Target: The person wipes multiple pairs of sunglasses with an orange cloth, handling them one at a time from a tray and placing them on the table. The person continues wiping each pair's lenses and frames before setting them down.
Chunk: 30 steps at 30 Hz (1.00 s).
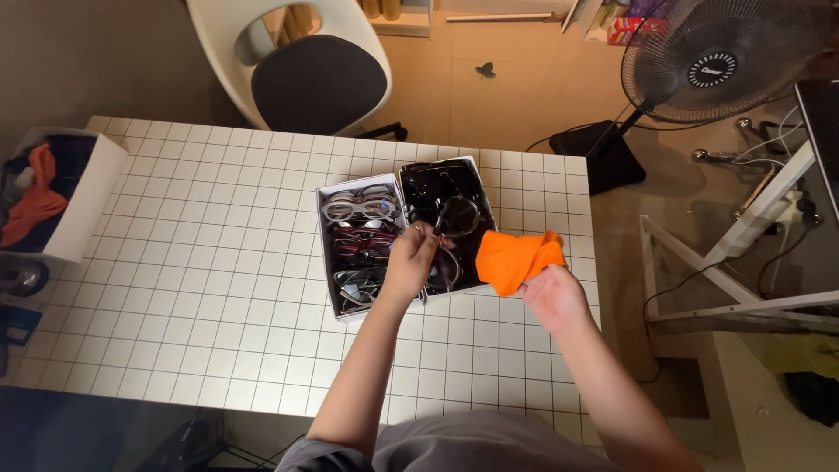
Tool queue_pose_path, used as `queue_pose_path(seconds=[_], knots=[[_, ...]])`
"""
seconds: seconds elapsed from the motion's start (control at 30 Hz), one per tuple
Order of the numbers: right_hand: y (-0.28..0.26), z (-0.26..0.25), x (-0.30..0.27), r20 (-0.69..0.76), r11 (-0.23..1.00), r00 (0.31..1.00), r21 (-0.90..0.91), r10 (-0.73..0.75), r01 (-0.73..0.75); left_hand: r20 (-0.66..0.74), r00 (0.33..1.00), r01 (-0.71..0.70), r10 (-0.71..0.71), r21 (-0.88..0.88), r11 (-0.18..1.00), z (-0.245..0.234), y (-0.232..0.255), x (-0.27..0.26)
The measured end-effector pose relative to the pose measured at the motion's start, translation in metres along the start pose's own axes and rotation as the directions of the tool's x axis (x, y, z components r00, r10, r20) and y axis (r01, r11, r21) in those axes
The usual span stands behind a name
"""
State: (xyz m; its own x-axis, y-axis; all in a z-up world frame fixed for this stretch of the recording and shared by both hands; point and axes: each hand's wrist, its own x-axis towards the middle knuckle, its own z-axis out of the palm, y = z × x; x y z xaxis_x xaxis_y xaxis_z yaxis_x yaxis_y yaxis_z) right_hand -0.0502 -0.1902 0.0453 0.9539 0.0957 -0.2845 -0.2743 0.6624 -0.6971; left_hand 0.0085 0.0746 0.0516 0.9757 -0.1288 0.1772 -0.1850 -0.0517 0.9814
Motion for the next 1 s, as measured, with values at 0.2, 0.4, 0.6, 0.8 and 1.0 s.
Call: queue_pose_path(seconds=[0.2, 0.4, 0.6, 0.8, 1.0], knots=[[-0.01, 0.05, -0.01, 0.088, 1.0, 0.996, -0.029, 0.008, -0.006, 0.065, 0.994, 0.1, -0.089, -0.177, 0.979, -0.003, 0.04, -0.027], [0.003, 0.069, -0.004, 0.144, 0.963, 0.99, -0.268, 0.0, 0.039, 0.128, 0.982, 0.177, -0.139, -0.366, 0.914, 0.001, 0.056, -0.042], [0.02, 0.072, 0.004, 0.096, 0.845, 0.995, -0.532, -0.002, 0.053, 0.142, 0.983, 0.163, -0.115, -0.394, 0.905, 0.014, 0.021, -0.049], [0.017, 0.042, 0.011, 0.169, 0.892, 0.985, -0.449, 0.036, 0.044, 0.19, 0.97, 0.24, -0.152, -0.643, 0.728, 0.014, 0.043, -0.051], [0.03, 0.028, 0.011, -0.028, 0.984, 0.993, -0.134, 0.115, -0.118, -0.158, 0.969, -0.021, -0.191, -0.82, 0.572, 0.015, 0.048, -0.043]])
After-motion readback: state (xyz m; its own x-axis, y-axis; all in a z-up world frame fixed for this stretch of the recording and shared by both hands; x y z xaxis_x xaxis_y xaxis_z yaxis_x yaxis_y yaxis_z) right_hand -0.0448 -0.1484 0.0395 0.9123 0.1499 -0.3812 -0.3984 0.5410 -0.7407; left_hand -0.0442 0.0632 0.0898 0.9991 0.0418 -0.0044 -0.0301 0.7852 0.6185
